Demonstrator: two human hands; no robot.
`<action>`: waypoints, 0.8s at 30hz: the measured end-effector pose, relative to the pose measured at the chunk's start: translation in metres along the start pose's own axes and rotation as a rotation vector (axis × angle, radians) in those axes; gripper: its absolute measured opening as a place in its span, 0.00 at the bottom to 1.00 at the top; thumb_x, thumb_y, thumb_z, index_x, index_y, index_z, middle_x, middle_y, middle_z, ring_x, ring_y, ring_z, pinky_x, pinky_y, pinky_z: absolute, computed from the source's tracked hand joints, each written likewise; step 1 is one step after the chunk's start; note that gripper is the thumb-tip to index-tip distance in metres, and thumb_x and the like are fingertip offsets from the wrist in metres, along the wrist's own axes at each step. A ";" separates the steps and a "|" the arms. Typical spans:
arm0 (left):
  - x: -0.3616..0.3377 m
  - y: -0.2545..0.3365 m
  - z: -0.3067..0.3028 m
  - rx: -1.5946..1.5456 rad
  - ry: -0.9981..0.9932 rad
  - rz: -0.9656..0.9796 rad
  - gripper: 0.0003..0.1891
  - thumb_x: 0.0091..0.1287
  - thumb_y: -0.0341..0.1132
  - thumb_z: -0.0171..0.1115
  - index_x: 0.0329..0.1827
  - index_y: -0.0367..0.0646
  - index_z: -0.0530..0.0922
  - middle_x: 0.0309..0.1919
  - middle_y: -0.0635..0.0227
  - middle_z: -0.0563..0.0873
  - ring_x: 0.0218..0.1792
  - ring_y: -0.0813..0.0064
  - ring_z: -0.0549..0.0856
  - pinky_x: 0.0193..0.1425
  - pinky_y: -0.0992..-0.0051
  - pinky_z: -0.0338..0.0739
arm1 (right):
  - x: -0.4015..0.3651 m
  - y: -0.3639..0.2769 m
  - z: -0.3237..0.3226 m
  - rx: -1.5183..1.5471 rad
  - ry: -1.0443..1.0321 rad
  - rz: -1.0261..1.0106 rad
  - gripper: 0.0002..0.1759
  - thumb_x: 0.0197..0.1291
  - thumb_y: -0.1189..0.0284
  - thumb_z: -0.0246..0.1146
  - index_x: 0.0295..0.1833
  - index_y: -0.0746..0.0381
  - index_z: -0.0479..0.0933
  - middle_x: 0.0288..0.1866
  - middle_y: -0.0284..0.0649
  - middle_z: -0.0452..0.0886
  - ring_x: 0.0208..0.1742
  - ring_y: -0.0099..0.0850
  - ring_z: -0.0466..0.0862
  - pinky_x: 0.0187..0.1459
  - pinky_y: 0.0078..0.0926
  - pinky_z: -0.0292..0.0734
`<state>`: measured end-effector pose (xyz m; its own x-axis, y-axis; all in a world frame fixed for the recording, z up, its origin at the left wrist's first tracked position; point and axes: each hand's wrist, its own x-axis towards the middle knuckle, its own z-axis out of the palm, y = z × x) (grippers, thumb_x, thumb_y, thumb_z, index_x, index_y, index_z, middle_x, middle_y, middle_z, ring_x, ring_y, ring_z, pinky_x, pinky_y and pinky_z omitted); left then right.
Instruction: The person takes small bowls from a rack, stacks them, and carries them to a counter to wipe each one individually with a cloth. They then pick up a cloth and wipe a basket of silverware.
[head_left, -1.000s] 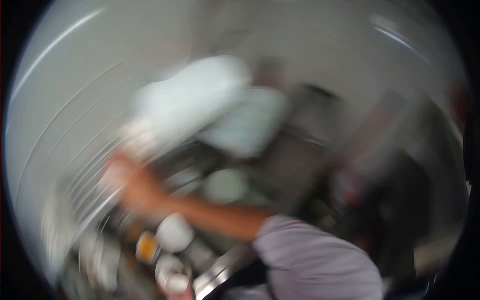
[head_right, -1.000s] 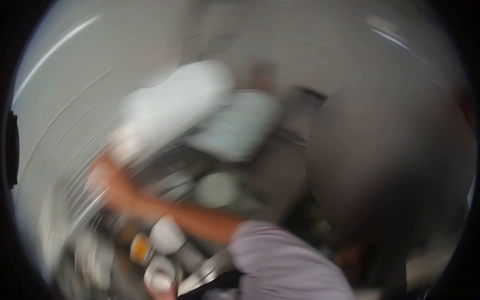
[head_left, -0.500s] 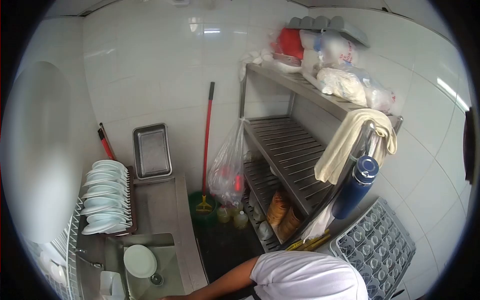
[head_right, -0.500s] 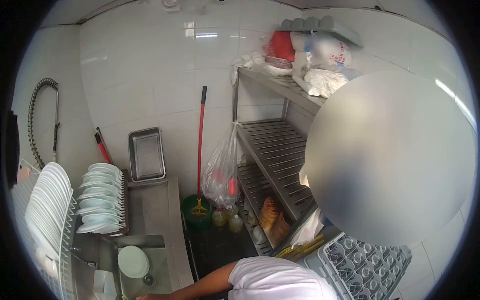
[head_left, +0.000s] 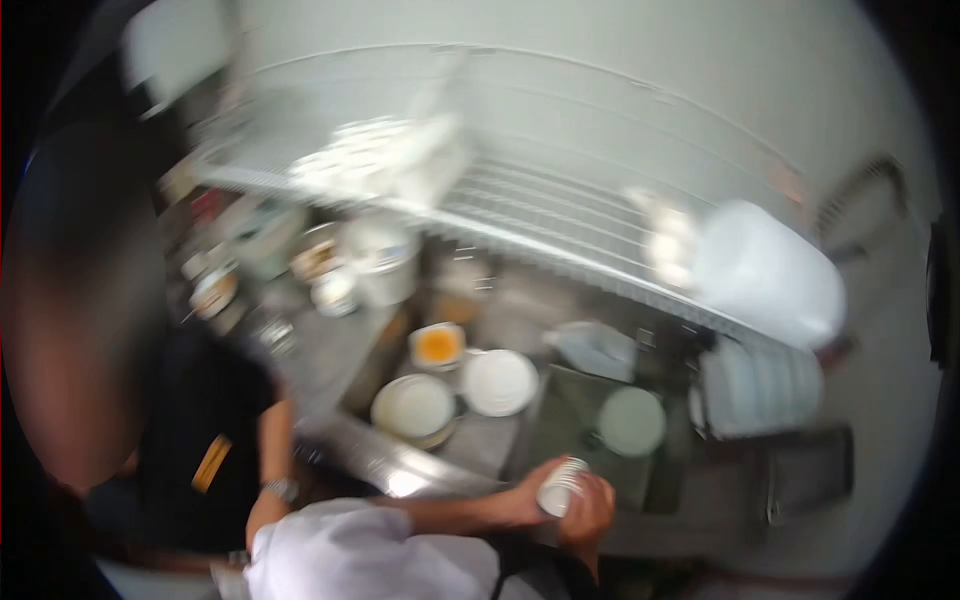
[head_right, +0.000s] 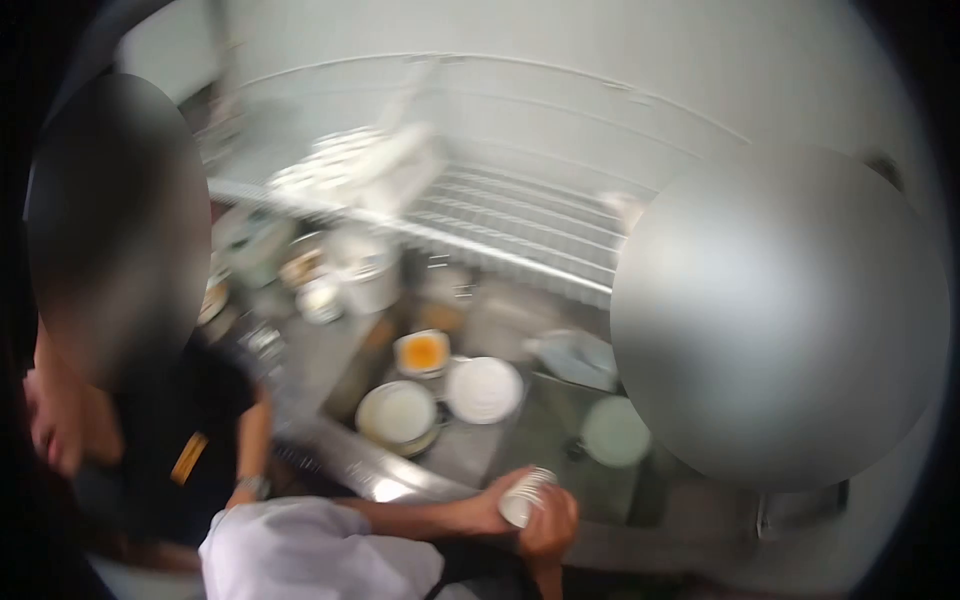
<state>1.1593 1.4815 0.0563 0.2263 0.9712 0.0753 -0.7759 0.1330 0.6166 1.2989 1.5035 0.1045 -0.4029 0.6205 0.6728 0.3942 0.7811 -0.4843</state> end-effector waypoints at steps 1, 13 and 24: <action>0.011 -0.017 -0.017 -0.754 0.219 -0.289 0.18 0.80 0.53 0.57 0.46 0.50 0.84 0.40 0.70 0.90 0.43 0.71 0.89 0.56 0.67 0.85 | 0.001 0.002 0.001 -0.003 -0.029 0.010 0.13 0.68 0.75 0.59 0.54 0.70 0.80 0.54 0.55 0.86 0.54 0.57 0.85 0.60 0.54 0.80; -0.015 -0.022 0.021 -0.715 0.450 0.255 0.21 0.78 0.60 0.58 0.46 0.50 0.84 0.38 0.69 0.90 0.41 0.69 0.89 0.50 0.66 0.86 | 0.032 0.021 -0.003 0.441 -0.322 -0.404 0.15 0.73 0.73 0.56 0.59 0.69 0.78 0.58 0.54 0.85 0.60 0.58 0.84 0.62 0.54 0.79; -0.010 -0.064 0.037 -0.844 0.462 0.408 0.17 0.79 0.53 0.57 0.49 0.50 0.83 0.41 0.67 0.90 0.44 0.66 0.90 0.52 0.65 0.87 | 0.029 0.041 -0.028 0.526 -0.546 -0.431 0.18 0.71 0.74 0.57 0.62 0.71 0.76 0.63 0.59 0.81 0.66 0.62 0.79 0.66 0.55 0.76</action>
<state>1.2287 1.4560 0.0449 -0.2550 0.9307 -0.2621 -0.9421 -0.3002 -0.1493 1.3266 1.5513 0.1200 -0.8220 0.1051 0.5598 -0.2620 0.8029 -0.5354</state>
